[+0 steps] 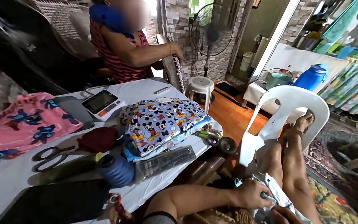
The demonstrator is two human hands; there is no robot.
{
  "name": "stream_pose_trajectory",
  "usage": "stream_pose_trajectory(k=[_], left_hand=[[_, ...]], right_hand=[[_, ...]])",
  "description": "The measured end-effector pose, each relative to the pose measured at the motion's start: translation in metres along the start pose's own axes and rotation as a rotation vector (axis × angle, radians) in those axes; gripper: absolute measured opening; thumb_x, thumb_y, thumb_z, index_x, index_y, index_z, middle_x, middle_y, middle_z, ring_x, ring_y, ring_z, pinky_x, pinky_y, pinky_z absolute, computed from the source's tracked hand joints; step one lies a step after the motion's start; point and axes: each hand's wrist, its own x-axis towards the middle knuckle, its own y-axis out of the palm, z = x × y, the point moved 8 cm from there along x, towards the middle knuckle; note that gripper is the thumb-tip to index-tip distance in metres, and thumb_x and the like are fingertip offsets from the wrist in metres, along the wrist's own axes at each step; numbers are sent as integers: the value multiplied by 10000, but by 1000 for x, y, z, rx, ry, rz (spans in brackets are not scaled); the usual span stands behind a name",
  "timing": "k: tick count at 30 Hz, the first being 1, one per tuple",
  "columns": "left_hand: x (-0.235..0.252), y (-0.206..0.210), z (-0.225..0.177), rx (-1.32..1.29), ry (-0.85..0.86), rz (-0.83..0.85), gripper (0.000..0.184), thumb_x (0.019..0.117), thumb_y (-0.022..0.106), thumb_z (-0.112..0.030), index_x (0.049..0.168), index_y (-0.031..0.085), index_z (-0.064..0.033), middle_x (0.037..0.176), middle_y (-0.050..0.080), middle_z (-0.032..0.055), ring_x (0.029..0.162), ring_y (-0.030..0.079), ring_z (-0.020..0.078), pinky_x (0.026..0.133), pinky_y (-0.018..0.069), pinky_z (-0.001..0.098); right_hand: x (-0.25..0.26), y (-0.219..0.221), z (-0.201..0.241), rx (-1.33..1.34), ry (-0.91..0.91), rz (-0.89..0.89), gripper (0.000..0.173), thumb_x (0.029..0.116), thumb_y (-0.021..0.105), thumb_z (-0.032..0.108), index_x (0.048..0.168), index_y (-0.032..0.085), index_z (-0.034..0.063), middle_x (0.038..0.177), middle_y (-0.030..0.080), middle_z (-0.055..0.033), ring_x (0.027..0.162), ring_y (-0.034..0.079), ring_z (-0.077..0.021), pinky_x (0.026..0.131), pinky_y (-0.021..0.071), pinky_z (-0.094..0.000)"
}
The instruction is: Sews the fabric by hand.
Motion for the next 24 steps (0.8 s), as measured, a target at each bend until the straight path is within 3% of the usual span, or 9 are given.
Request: stream_pose_trajectory(k=[3, 18, 24], left_hand=[[1, 0, -1, -2, 0, 10, 219, 972, 652, -110, 1028, 726, 89, 920, 720, 234, 871, 698, 311, 830, 535, 454], [5, 6, 0, 6, 19, 20, 231, 980, 643, -118, 1034, 721, 93, 912, 717, 241, 873, 700, 332, 834, 534, 486], [5, 6, 0, 9, 13, 33, 230, 982, 638, -119, 1033, 720, 90, 916, 715, 239, 874, 694, 336, 830, 530, 486]], right_hand=[[5, -2, -10, 7, -65, 39, 96, 890, 607, -70, 907, 636, -159, 653, 644, -78, 532, 589, -33, 544, 516, -170], [7, -4, -12, -51, -16, 53, 119, 911, 590, -72, 936, 634, -180, 676, 654, -104, 551, 604, -48, 575, 531, -183], [4, -4, -21, -5, -16, 50, 108, 921, 573, -53, 927, 631, -145, 658, 639, -56, 549, 603, -30, 564, 531, -176]])
